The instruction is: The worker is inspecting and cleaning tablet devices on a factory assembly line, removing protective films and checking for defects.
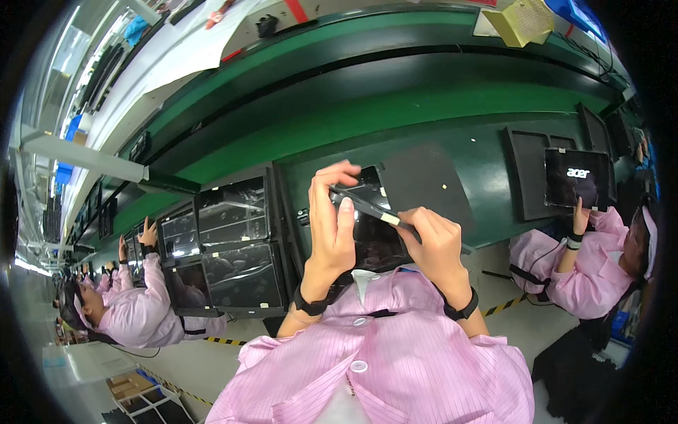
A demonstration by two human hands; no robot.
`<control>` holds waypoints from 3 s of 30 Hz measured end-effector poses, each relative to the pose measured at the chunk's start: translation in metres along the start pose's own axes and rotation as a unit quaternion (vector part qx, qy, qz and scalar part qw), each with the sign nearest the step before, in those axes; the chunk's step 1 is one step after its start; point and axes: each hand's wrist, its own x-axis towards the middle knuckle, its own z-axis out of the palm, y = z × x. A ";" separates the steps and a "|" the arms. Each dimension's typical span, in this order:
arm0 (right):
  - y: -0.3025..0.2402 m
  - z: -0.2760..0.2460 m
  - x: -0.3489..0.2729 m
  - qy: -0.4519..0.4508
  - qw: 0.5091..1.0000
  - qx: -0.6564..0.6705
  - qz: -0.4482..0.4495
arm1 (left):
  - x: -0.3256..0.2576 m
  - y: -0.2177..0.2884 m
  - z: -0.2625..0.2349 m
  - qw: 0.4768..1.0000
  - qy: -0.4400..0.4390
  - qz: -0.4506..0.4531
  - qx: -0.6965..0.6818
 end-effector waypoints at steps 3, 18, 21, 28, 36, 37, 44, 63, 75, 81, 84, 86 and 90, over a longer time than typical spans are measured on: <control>-0.008 0.004 -0.005 0.007 0.999 0.008 -0.044 | -0.010 0.010 -0.012 1.000 0.009 0.008 0.020; -0.010 -0.005 0.076 0.182 0.982 0.030 -0.038 | -0.013 0.050 -0.069 0.982 0.053 -0.123 -0.132; -0.008 0.039 0.052 0.204 0.759 0.537 0.305 | -0.019 0.042 -0.061 0.940 0.171 -0.152 -0.254; 0.017 0.057 0.041 0.037 0.629 0.599 0.494 | -0.048 0.053 -0.072 0.940 -0.005 -0.152 -0.305; 0.003 0.048 0.051 0.082 0.619 0.616 0.480 | -0.062 0.052 -0.078 0.930 -0.011 -0.155 -0.333; 0.003 0.046 0.051 0.045 0.596 0.655 0.462 | -0.062 0.053 -0.078 0.930 -0.011 -0.155 -0.333; 0.007 0.039 0.051 -0.026 0.573 0.688 0.446 | -0.055 0.071 -0.080 0.922 -0.044 -0.144 -0.356; -0.011 0.008 0.060 0.029 0.708 0.624 0.328 | -0.082 0.061 -0.108 0.778 -0.096 -0.274 -0.558; -0.055 -0.049 0.057 0.038 0.784 0.542 0.300 | -0.098 0.070 -0.118 0.753 -0.132 -0.284 -0.579; -0.043 -0.028 0.047 0.094 0.820 0.519 0.219 | -0.065 0.071 -0.125 0.841 -0.107 -0.235 -0.475; -0.038 -0.021 0.030 0.047 0.864 0.458 0.202 | -0.038 0.079 -0.133 0.946 -0.094 -0.196 -0.239; -0.047 -0.021 0.025 0.019 0.874 0.458 0.163 | -0.022 0.074 -0.135 0.963 -0.033 -0.184 -0.196; -0.053 -0.017 0.019 -0.005 0.874 0.462 0.151 | 0.004 0.088 -0.141 0.985 0.016 -0.130 -0.116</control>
